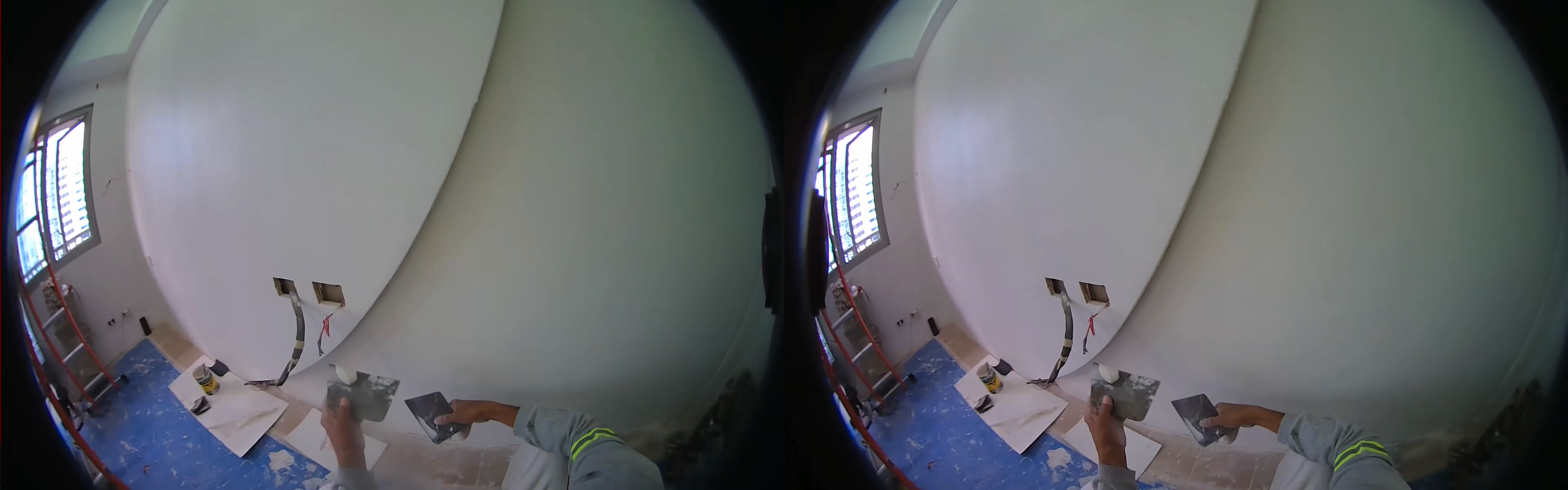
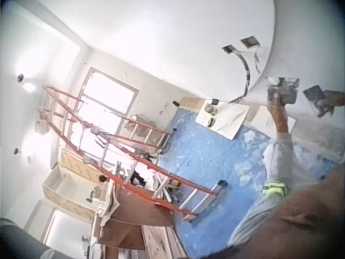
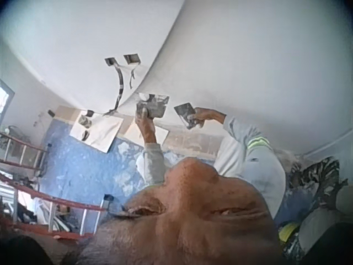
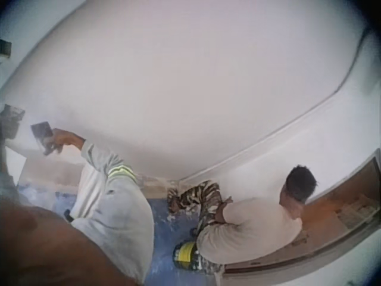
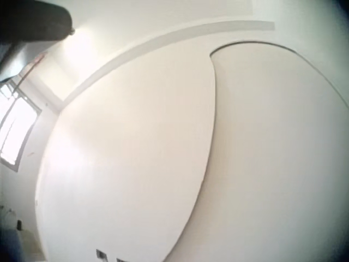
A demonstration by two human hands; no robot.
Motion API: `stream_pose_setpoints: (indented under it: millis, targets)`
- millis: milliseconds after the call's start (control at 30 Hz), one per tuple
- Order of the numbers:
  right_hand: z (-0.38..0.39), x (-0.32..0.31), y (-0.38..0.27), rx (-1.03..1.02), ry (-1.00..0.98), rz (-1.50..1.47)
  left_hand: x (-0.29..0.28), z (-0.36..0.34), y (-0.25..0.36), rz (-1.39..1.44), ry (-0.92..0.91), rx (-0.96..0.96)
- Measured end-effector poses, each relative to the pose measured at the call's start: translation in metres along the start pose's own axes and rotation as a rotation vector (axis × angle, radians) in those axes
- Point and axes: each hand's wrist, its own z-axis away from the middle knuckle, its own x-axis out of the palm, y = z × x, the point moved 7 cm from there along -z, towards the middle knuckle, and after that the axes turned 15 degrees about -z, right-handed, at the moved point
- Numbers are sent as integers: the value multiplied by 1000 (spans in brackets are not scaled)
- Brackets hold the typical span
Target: The person scoops plaster from a hawk and applies it to a wall using a trowel, smoothing the surface along a curved edge. The person repeatedly transfers plaster between tools and spreads it evenly on the wall.
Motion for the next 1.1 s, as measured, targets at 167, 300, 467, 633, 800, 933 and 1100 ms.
stream_pose_setpoints:
  millis: [167,300,467,633,800,933,1100]
  targets:
    - [35,20,-36,-131,-99,-29,8,3,12,39,-164,60]
    - [89,26,-110,-534,-52,-417,18,16,60,-59,-76,73]
    - [112,58,-198,-867,18,-919,18,21,71,-242,-49,192]
    - [112,69,-203,-858,142,-1004,21,24,62,-404,5,261]
    - [92,77,-203,-784,63,-967,18,25,70,-614,54,297]
    - [75,73,-192,-748,111,-1025,20,24,66,-735,61,308]
    - [63,71,-183,-718,136,-1077,29,26,66,-896,10,376]
